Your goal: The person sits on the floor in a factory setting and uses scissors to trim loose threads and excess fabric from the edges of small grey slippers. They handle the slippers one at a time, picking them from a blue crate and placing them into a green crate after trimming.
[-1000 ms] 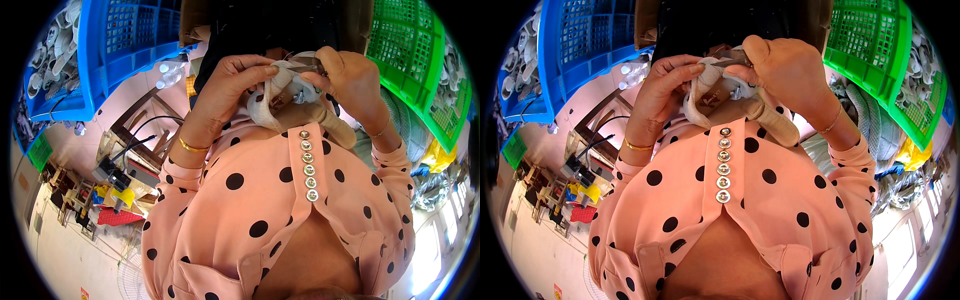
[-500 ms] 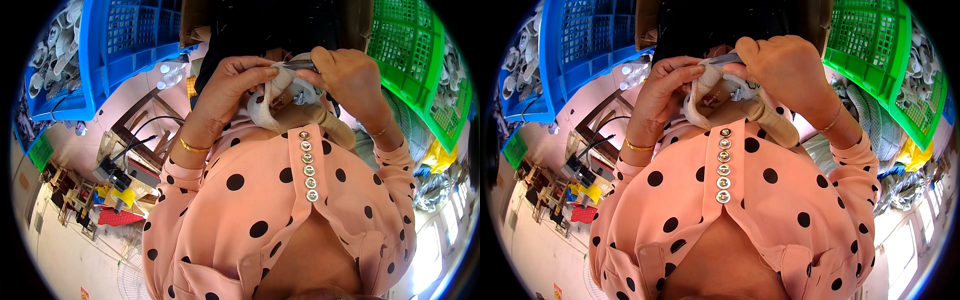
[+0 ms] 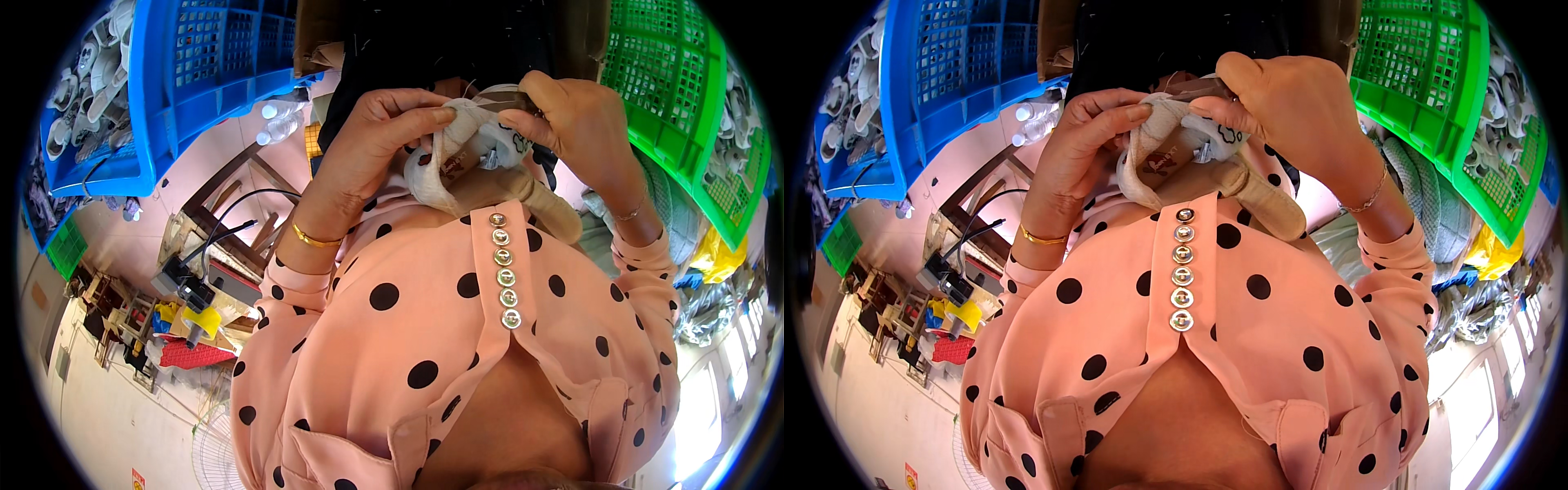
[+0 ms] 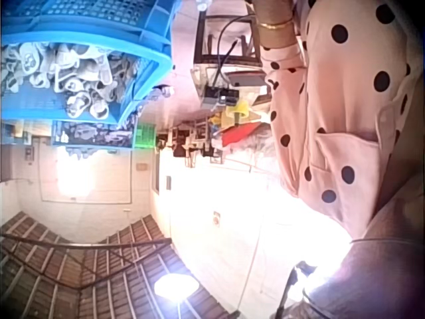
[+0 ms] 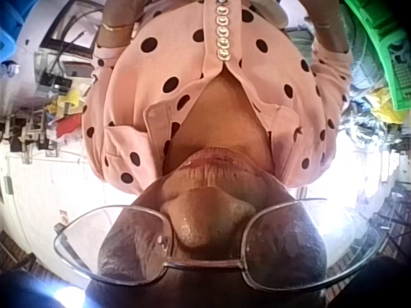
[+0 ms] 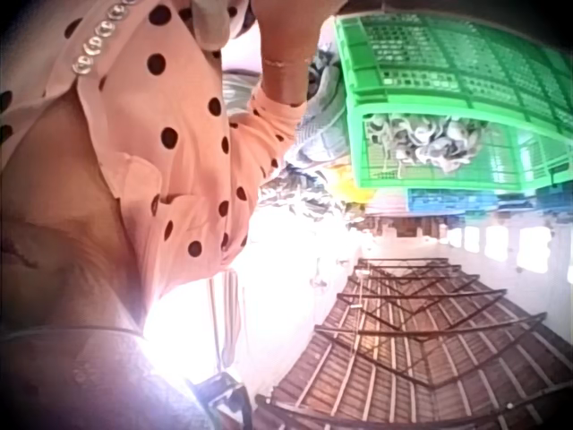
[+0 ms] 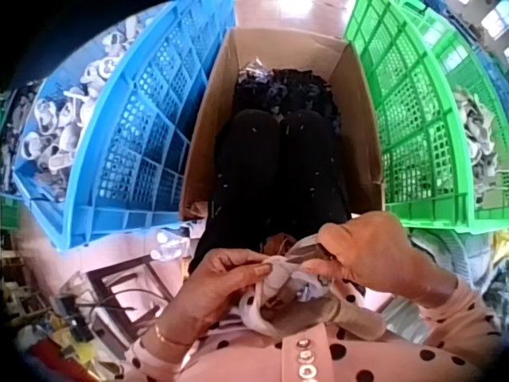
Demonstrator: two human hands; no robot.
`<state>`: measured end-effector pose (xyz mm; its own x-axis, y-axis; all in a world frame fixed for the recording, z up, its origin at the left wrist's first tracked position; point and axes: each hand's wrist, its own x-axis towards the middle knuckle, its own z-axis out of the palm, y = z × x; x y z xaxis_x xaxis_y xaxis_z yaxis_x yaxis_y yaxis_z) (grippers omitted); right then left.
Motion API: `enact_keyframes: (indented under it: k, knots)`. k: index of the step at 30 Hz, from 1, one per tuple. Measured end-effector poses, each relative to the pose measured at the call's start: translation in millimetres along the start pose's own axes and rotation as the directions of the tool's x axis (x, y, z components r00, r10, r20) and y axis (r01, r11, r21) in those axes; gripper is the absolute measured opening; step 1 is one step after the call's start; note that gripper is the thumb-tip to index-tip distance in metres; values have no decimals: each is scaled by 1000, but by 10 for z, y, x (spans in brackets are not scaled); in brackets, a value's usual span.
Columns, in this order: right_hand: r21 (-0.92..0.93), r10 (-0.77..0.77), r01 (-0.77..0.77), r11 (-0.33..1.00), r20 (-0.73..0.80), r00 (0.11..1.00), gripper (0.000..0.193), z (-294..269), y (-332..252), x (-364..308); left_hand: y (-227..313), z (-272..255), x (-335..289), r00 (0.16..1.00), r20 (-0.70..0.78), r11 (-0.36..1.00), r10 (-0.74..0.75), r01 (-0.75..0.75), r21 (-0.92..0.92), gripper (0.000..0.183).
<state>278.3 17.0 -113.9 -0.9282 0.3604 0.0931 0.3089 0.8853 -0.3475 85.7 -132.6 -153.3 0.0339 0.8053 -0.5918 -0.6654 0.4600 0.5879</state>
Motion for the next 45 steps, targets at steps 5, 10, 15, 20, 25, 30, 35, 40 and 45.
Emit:
enact_keyframes:
  k: [5,10,15,20,25,30,35,40,45]
  knots:
    - [-201,-147,140,970,-21,989,47,-1,11,49,20,17,-11,1000,7,1000,-5,5,-1,20]
    - [-216,-167,157,964,-26,986,48,-16,44,67,20,26,-15,1000,8,1000,2,-2,4,20]
    - [-274,-182,173,946,-8,983,48,-70,89,101,24,16,-2,1000,25,1000,-11,10,20,22]
    - [-288,-236,232,929,19,971,47,-36,97,107,17,17,-10,1000,27,999,-6,5,33,22]
    - [-252,-237,236,938,27,971,45,-22,79,125,32,29,-15,999,30,999,-17,16,51,21]
    - [-196,-213,217,956,40,976,44,-2,78,115,50,39,-25,999,40,998,-24,22,56,21]
    - [-223,-238,242,944,42,970,44,-9,59,132,44,66,-23,999,36,996,5,-8,91,24]
    - [-181,-208,223,958,99,973,45,-21,48,117,60,99,-57,998,49,991,28,-34,128,27]
    - [320,13,-57,946,136,991,42,75,98,62,116,131,-93,998,57,980,11,-22,196,23]
